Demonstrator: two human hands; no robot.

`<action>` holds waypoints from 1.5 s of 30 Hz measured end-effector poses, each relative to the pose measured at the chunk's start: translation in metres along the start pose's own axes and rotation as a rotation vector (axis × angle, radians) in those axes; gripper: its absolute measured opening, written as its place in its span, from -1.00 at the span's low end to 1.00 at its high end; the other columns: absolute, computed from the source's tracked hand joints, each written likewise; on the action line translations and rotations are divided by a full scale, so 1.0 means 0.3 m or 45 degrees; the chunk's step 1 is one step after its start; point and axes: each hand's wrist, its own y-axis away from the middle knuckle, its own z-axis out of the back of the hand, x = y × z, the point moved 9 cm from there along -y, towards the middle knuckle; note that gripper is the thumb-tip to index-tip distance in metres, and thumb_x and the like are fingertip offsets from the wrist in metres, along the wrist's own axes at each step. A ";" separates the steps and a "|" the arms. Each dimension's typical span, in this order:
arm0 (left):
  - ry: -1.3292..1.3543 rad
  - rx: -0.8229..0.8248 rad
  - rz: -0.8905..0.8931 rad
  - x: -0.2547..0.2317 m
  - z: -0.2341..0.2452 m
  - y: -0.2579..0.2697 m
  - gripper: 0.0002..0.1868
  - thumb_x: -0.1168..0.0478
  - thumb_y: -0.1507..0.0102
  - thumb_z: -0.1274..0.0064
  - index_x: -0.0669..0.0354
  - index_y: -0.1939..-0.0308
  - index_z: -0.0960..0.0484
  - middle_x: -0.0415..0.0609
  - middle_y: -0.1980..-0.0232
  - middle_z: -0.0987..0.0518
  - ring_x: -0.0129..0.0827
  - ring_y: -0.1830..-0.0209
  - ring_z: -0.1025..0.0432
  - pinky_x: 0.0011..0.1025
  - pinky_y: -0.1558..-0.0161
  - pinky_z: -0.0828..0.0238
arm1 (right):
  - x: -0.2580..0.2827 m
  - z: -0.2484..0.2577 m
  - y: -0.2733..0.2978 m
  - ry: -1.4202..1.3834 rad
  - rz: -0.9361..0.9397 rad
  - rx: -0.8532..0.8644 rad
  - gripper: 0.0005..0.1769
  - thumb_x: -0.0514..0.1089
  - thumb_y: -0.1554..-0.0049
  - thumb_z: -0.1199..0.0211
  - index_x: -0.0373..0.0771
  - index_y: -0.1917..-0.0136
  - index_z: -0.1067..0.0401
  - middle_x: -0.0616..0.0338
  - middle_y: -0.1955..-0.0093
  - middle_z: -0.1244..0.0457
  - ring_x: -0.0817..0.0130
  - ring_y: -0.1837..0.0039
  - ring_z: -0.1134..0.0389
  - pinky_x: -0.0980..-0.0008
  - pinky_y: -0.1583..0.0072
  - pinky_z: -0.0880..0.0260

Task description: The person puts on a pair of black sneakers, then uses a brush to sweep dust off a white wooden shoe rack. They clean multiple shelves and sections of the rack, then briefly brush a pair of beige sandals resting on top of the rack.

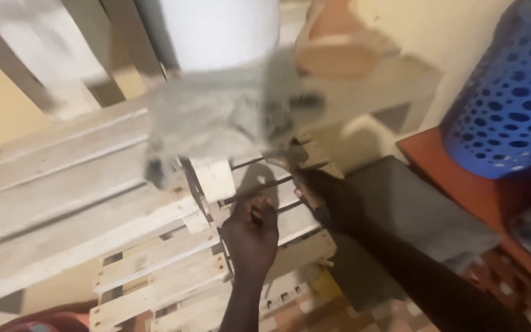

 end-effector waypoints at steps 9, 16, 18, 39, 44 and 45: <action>-0.522 -0.093 -0.221 0.025 -0.014 -0.011 -0.77 0.26 -0.22 -0.07 0.25 0.53 -0.54 0.13 0.55 -0.52 0.04 0.53 -0.43 -0.07 0.37 -0.39 | 0.008 0.009 -0.021 0.211 0.025 0.128 -0.59 -0.08 -0.14 -0.30 -0.23 -0.23 -0.45 -0.09 -0.10 -0.37 -0.07 -0.10 -0.41 0.06 -0.06 -0.44; -0.589 0.010 0.117 0.147 -0.019 -0.018 -0.70 0.16 -0.21 -0.19 0.32 0.50 -0.57 0.14 0.57 -0.52 0.00 0.58 -0.45 -0.13 0.39 -0.40 | 0.095 0.086 -0.062 0.092 0.100 0.080 -0.54 -0.13 -0.10 -0.31 -0.24 -0.26 -0.44 -0.07 -0.05 -0.37 -0.07 -0.02 -0.42 0.06 0.03 -0.46; -0.535 0.030 0.250 0.133 -0.016 0.014 -0.69 0.15 -0.24 -0.20 0.31 0.50 -0.57 0.12 0.60 -0.52 -0.08 0.63 -0.44 -0.20 0.43 -0.38 | 0.117 0.111 -0.079 0.009 0.138 0.089 -0.49 -0.14 -0.09 -0.30 -0.24 -0.31 -0.42 -0.07 -0.04 -0.37 -0.07 -0.02 -0.43 0.07 0.03 -0.47; -1.030 -0.405 -0.441 -0.932 0.230 0.072 -0.53 0.25 -0.11 -0.34 0.21 -0.09 -0.61 0.08 -0.11 -0.55 -0.04 -0.12 -0.42 -0.13 -0.08 -0.39 | -0.203 0.271 0.382 -1.247 -0.474 -0.231 -0.74 -0.18 -0.21 -0.30 -0.32 -0.15 -0.45 -0.01 0.09 -0.37 0.31 0.15 -0.42 0.34 0.12 -0.45; -1.137 -0.045 -0.530 -0.991 0.167 -0.095 -0.28 0.11 -0.05 -0.37 0.31 -0.25 -0.55 0.15 -0.45 -0.35 0.12 -0.49 -0.19 0.17 -0.38 0.02 | -0.254 0.517 0.366 -1.346 -0.290 -0.522 -0.75 -0.07 -0.25 -0.32 -0.30 -0.03 -0.47 -0.02 0.17 -0.37 0.29 0.22 -0.46 0.28 0.19 -0.48; -1.094 -0.012 -0.518 -0.982 0.170 -0.119 -0.32 0.13 -0.02 -0.35 0.28 -0.20 -0.57 0.16 -0.44 -0.36 0.13 -0.49 -0.17 0.17 -0.38 0.06 | -0.219 0.548 0.346 -1.406 -0.264 -0.551 -0.74 -0.05 -0.26 -0.33 -0.30 -0.01 -0.47 -0.03 0.19 -0.37 0.29 0.23 -0.46 0.27 0.21 -0.49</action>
